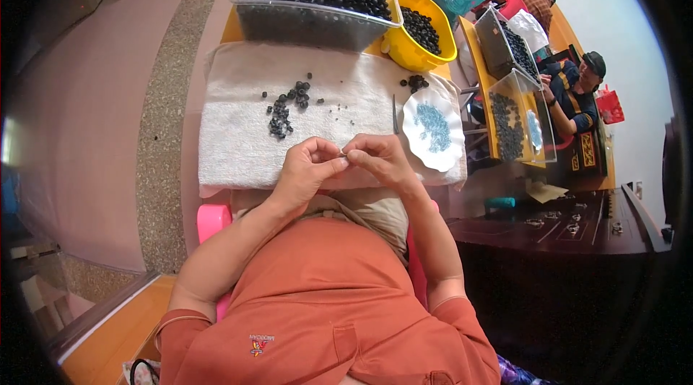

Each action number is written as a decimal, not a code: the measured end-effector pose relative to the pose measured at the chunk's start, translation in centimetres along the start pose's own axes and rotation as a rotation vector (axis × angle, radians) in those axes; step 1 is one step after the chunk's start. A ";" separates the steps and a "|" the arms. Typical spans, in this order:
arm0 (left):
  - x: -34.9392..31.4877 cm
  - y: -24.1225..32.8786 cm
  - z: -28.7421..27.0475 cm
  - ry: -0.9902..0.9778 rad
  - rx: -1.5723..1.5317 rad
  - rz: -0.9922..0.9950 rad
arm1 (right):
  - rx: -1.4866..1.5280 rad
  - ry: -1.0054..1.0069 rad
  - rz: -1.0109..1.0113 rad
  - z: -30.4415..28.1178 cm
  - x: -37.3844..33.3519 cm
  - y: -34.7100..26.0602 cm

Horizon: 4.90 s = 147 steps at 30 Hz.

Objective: Sorting small black round components from a large container onto a white towel and a plate.

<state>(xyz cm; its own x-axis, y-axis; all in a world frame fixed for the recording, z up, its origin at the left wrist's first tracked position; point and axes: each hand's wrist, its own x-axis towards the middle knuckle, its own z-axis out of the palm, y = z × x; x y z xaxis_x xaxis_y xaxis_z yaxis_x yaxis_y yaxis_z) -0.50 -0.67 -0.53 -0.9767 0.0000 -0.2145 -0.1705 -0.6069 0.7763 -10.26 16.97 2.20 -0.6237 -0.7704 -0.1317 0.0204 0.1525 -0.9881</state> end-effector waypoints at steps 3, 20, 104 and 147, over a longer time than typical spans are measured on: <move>-0.1 0.2 0.0 0.003 -0.013 -0.031 | -0.031 0.022 -0.115 0.4 -0.3 0.1; 0.1 0.0 -0.2 0.010 -0.016 -0.011 | -0.090 0.118 -0.278 0.9 -0.8 1.1; -0.4 0.7 1.2 0.077 0.018 0.000 | -0.734 0.434 -0.663 3.6 -0.4 1.6; -0.5 0.4 0.4 0.090 0.022 -0.091 | -0.990 0.915 -0.454 -13.7 6.3 -6.7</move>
<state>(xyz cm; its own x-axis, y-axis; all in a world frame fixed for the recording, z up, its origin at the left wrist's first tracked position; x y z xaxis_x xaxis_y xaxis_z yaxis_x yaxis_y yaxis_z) -0.13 -0.64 0.15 -0.9416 -0.0176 -0.3363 -0.2617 -0.5902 0.7637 -25.04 19.55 9.10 -0.7129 -0.2613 0.6508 -0.6232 0.6615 -0.4171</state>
